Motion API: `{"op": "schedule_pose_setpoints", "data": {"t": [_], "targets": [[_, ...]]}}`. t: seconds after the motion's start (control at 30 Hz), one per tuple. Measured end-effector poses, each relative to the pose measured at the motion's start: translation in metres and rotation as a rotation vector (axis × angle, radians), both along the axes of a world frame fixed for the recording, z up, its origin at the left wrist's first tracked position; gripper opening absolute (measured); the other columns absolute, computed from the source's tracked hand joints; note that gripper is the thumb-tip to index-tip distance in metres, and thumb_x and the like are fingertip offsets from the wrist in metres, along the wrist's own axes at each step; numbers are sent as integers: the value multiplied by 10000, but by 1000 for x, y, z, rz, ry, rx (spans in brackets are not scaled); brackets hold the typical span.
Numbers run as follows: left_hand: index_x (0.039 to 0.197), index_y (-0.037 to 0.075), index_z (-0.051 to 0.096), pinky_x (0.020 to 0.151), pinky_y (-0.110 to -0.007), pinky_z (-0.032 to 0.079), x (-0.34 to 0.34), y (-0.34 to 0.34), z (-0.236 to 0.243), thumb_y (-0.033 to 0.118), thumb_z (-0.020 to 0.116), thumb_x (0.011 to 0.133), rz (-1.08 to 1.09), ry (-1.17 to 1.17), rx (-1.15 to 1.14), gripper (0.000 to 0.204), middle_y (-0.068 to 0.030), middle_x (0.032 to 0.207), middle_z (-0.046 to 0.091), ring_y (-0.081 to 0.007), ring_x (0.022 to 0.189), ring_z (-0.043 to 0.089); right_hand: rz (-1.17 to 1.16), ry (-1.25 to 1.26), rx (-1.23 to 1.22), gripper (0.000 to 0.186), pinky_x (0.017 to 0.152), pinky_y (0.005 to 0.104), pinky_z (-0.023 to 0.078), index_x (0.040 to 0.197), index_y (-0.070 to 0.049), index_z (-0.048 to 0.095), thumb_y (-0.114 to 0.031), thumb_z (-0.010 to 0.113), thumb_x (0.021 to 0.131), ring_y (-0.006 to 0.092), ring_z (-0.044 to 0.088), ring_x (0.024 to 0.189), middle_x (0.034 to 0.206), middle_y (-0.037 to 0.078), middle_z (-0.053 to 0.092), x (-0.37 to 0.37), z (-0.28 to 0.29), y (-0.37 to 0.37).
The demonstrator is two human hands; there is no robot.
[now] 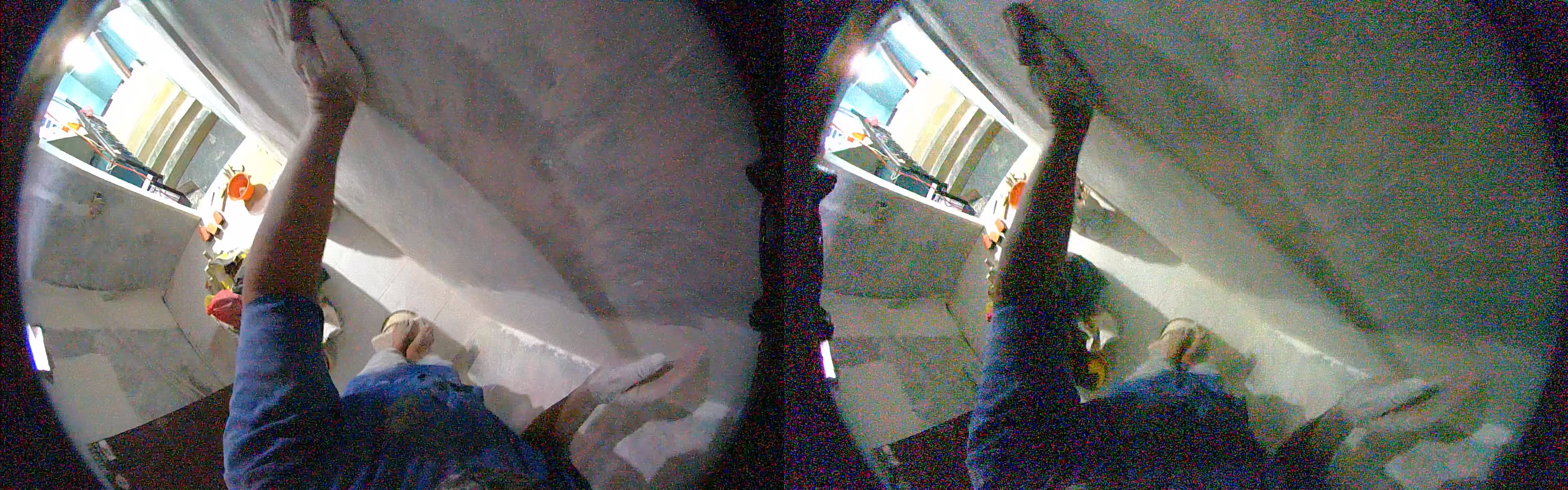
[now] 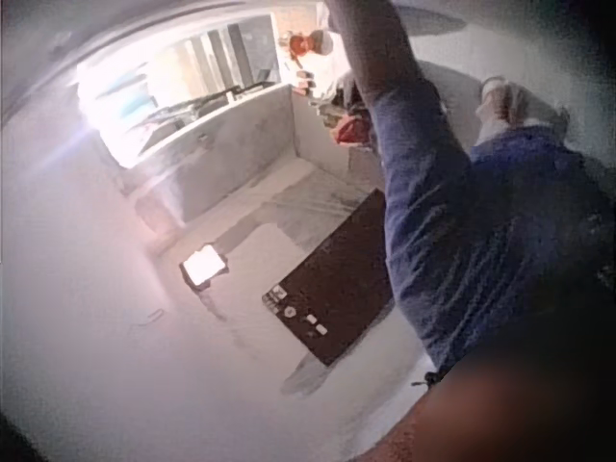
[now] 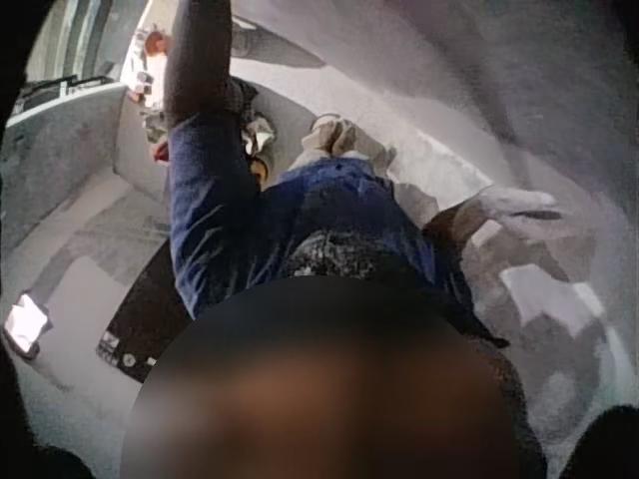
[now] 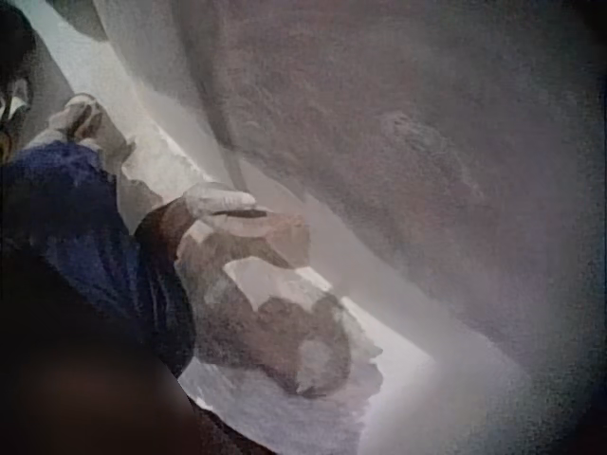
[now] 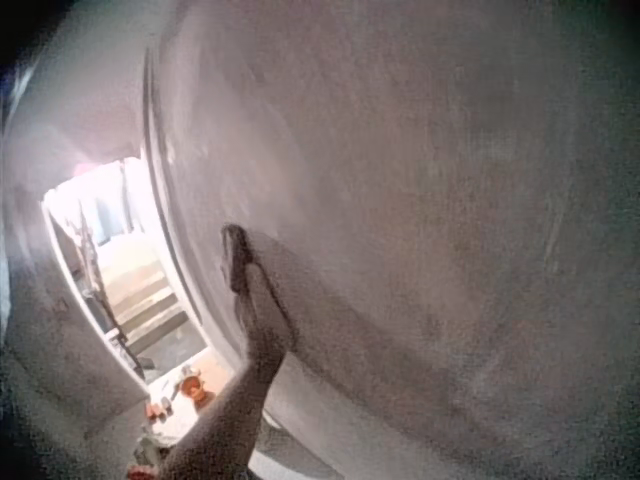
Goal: The person smooths a wall surface using a handheld sanding block, moving it in repeated strokes across the wall. The person works on different sections of the wall, applying consistent pressure to even out the surface.
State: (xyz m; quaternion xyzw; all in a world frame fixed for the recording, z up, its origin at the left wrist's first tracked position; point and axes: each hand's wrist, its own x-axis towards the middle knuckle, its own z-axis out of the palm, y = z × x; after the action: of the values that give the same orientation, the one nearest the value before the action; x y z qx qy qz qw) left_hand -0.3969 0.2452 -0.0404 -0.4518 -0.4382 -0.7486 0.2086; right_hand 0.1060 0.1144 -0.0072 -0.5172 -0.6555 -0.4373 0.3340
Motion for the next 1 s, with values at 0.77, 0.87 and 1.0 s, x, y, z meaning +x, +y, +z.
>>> {"op": "schedule_pose_setpoints", "data": {"t": [0.77,0.87,1.0], "targets": [[1616,76,297,1268,-553,-6,66,-71,45,267,429,1068,267,183,-377,595,-216,1700,162,-401,1583,78,240,244,459,500,1200,599,283,1493,49,441,-249,456,1092,477,340,1475,1581,287,379,55,-28,64],[1613,68,300,1283,-483,7,29,-47,43,272,388,1086,389,180,-523,572,-218,1696,177,-361,1586,109,234,174,480,488,1191,603,304,1496,43,432,-231,459,1093,473,353,1469,1575,284,387,56,-25,66],[1604,38,306,1285,-417,84,-93,-2,60,359,385,1096,211,-57,-253,606,-175,1694,224,-309,1577,165,209,158,485,483,1188,597,314,1500,37,431,-223,463,1093,470,360,1465,1575,282,387,63,-26,76]]}}
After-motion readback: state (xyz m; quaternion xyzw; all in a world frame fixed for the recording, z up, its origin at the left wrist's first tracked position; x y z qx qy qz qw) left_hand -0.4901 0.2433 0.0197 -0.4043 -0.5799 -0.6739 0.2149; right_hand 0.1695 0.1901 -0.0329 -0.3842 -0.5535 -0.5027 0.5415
